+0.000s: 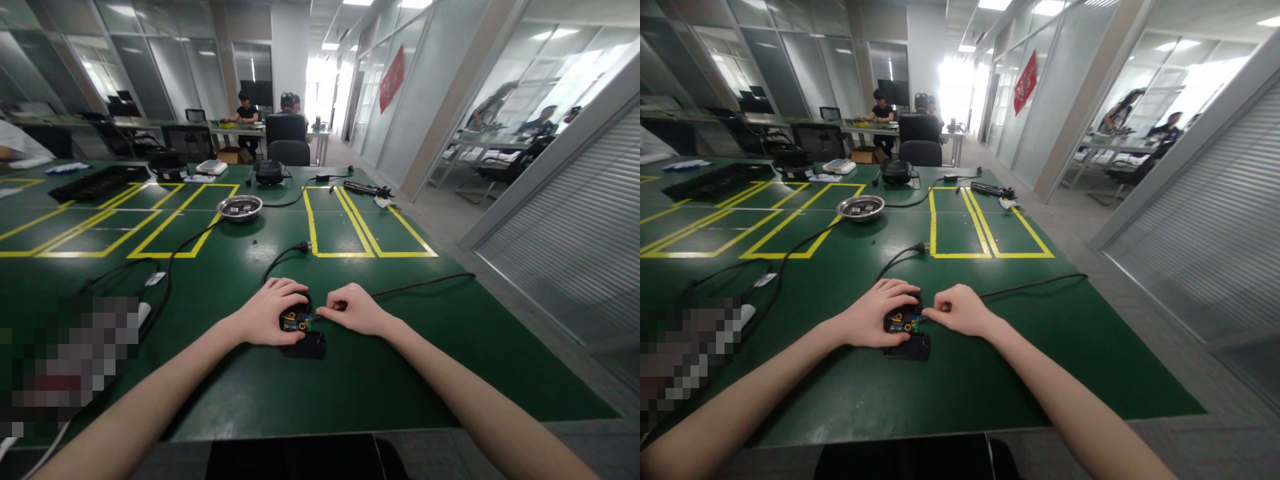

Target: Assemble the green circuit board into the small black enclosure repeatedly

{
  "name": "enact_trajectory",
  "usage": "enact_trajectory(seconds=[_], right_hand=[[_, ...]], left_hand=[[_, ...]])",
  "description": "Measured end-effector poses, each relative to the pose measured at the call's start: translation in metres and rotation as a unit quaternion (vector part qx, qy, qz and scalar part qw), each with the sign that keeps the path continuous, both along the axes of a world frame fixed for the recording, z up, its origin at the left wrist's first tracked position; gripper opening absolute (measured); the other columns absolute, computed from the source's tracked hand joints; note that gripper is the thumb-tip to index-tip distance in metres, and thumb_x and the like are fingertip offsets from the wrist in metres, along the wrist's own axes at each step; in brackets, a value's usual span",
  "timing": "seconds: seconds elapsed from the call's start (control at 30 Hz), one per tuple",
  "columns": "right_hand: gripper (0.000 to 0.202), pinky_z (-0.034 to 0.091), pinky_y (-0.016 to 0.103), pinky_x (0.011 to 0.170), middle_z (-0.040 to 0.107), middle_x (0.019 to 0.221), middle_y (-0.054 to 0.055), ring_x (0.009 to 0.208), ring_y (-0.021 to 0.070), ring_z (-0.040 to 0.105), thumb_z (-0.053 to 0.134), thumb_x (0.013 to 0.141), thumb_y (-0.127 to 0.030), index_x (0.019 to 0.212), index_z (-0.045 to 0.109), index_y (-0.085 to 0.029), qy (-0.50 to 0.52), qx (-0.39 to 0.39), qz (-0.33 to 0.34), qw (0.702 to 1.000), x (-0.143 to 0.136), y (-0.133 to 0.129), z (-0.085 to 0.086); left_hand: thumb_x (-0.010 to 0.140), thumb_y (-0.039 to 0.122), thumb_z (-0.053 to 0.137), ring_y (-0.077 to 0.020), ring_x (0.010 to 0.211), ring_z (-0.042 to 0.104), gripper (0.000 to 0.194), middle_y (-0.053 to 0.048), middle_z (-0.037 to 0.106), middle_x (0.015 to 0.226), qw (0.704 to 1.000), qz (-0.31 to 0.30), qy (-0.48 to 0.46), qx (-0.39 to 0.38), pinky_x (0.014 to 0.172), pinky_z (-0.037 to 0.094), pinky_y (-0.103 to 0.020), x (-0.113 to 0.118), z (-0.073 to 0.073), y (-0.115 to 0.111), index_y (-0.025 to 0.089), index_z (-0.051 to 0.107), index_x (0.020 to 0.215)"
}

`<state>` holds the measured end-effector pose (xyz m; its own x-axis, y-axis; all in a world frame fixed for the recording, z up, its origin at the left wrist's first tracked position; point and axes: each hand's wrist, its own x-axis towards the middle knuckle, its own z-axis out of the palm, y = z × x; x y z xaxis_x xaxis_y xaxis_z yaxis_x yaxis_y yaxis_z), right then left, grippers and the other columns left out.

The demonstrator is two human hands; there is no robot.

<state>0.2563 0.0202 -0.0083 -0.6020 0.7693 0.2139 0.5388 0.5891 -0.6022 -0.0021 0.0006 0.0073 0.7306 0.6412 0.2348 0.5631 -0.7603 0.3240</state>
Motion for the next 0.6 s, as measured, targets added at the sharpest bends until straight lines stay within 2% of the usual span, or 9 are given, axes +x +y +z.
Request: enact_trajectory(seconds=[0.13, 0.33, 0.6], right_hand=[[0.04, 0.03, 0.024, 0.058, 0.057, 0.055, -0.003, 0.051, 0.0089, 0.046, 0.07, 0.092, -0.04, 0.06, 0.06, -0.017, -0.004, 0.034, 0.005, 0.999, -0.006, -0.002, -0.001], [0.043, 0.031, 0.024, 0.056, 0.059, 0.054, -0.002, 0.051, 0.0093, 0.045, 0.07, 0.091, -0.045, 0.059, 0.061, -0.017, -0.007, 0.022, -0.009, 1.0, 0.014, 0.013, 0.003], [0.044, 0.032, 0.026, 0.058, 0.059, 0.054, -0.002, 0.05, 0.0098, 0.045, 0.068, 0.092, -0.047, 0.059, 0.061, -0.017, 0.003, 0.025, -0.039, 0.999, 0.014, 0.015, 0.003]], left_hand=[[0.08, 0.04, 0.076, -0.0344, 0.131, 0.056, 0.047, -0.013, 0.062, 0.144, 1.0, 0.005, 0.002, 0.006, 0.115, 0.04, -0.051, 0.003, -0.002, -0.003, 0.022, 0.071, 0.123], [0.084, 0.036, 0.07, -0.0343, 0.131, 0.055, 0.053, -0.013, 0.06, 0.148, 1.0, 0.025, 0.0, 0.003, 0.114, 0.041, -0.052, 0.002, -0.008, 0.002, 0.023, 0.067, 0.135], [0.086, 0.043, 0.072, -0.0357, 0.135, 0.053, 0.059, -0.014, 0.057, 0.152, 0.999, 0.035, 0.006, 0.003, 0.114, 0.04, -0.053, 0.001, -0.01, 0.006, 0.023, 0.065, 0.14]])
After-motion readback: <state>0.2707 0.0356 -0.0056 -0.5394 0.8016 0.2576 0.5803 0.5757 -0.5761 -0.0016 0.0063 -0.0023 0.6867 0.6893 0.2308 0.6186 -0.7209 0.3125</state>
